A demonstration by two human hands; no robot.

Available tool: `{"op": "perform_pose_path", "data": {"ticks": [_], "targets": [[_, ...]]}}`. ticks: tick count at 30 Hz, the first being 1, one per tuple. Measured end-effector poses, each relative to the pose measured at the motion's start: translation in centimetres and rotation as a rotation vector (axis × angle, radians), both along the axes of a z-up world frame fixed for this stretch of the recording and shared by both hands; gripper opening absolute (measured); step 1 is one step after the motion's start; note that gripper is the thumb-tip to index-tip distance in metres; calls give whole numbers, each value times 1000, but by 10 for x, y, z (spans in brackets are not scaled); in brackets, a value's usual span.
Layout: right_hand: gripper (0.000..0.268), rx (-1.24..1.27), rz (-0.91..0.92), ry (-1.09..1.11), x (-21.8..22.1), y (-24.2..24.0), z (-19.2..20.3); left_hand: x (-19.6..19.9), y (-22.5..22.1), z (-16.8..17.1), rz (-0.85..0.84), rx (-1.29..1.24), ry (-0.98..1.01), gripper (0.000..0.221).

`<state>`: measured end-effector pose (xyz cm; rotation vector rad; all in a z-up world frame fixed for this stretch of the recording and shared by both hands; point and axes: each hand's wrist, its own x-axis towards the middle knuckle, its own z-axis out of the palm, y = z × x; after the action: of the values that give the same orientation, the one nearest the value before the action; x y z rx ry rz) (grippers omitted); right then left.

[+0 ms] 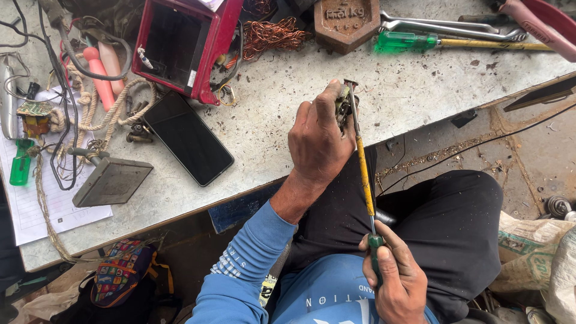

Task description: The person disassembles a component using a screwdriver and pliers, then winds and inspects copper wire around a small motor core.

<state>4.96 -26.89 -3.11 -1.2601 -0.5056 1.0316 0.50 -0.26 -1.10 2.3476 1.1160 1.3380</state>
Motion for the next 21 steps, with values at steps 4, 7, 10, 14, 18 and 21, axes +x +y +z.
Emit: {"op": "perform_pose_path", "data": {"ticks": [4, 7, 10, 14, 18, 21], "targets": [[44, 12, 17, -82, -3, 2, -6, 0, 0, 0, 11, -1, -12, 54], [44, -17, 22, -156, -6, 4, -7, 2, 1, 1, 24, 29, -21, 52], [44, -20, 39, -259, -5, 12, -10, 2, 1, 0, 41, 10, -5, 54], [43, -30, 29, -305, -5, 24, -11, 3, 4, -5, 35, -26, -13, 61], [45, -103, -52, -352, 10, 40, -11, -1, -3, -5, 30, -14, -35, 66], [44, -24, -85, -369, 28, 45, -10, -1, -2, -3, 14, -54, -40, 68]]}}
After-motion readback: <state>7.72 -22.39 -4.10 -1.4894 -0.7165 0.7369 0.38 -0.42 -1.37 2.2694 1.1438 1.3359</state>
